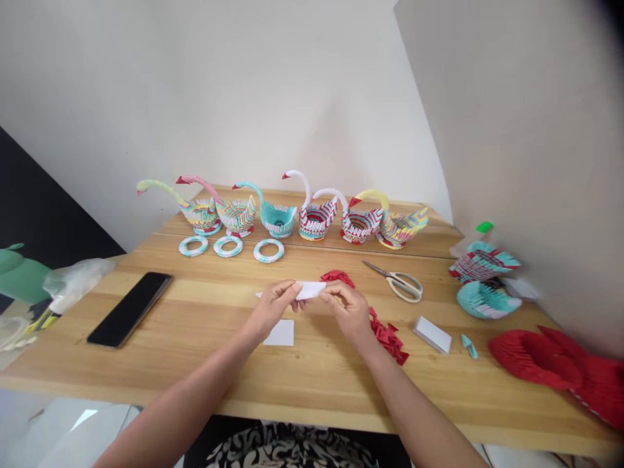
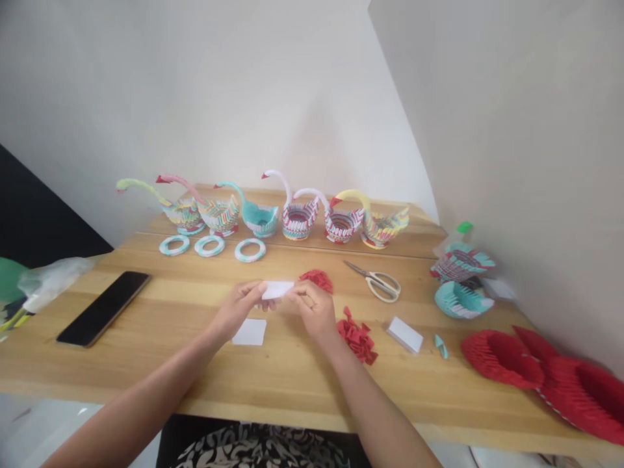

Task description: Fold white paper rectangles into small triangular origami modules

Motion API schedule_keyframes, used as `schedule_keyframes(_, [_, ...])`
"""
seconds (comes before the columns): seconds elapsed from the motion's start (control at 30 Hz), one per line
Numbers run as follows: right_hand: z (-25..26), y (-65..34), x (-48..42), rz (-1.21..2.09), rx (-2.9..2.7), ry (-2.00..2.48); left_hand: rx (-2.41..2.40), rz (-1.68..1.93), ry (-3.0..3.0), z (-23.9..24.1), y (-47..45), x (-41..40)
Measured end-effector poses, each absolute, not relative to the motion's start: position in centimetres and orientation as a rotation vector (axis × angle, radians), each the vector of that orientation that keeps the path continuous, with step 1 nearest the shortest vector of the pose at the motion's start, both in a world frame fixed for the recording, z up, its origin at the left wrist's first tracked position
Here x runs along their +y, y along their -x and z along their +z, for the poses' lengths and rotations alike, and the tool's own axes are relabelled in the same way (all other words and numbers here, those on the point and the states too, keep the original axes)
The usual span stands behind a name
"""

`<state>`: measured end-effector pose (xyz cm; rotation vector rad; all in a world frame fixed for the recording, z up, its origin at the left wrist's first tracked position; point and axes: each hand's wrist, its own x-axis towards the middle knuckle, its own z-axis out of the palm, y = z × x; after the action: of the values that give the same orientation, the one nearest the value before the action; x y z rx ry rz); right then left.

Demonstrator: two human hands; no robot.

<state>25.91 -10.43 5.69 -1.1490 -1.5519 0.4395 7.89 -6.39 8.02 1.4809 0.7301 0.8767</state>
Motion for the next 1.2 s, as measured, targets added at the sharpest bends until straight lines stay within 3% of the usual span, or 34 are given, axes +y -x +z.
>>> schedule_keyframes(0.63, [5.1,-25.4,-10.4,0.766,-1.287,1.237,0.984,1.059,-1.985,6.2,-7.9,-6.7])
schedule_keyframes(1.2, [5.6,-25.0,-10.7,0.632,-1.356,1.252,1.002,1.012,-1.999,6.0,-8.1,-6.8])
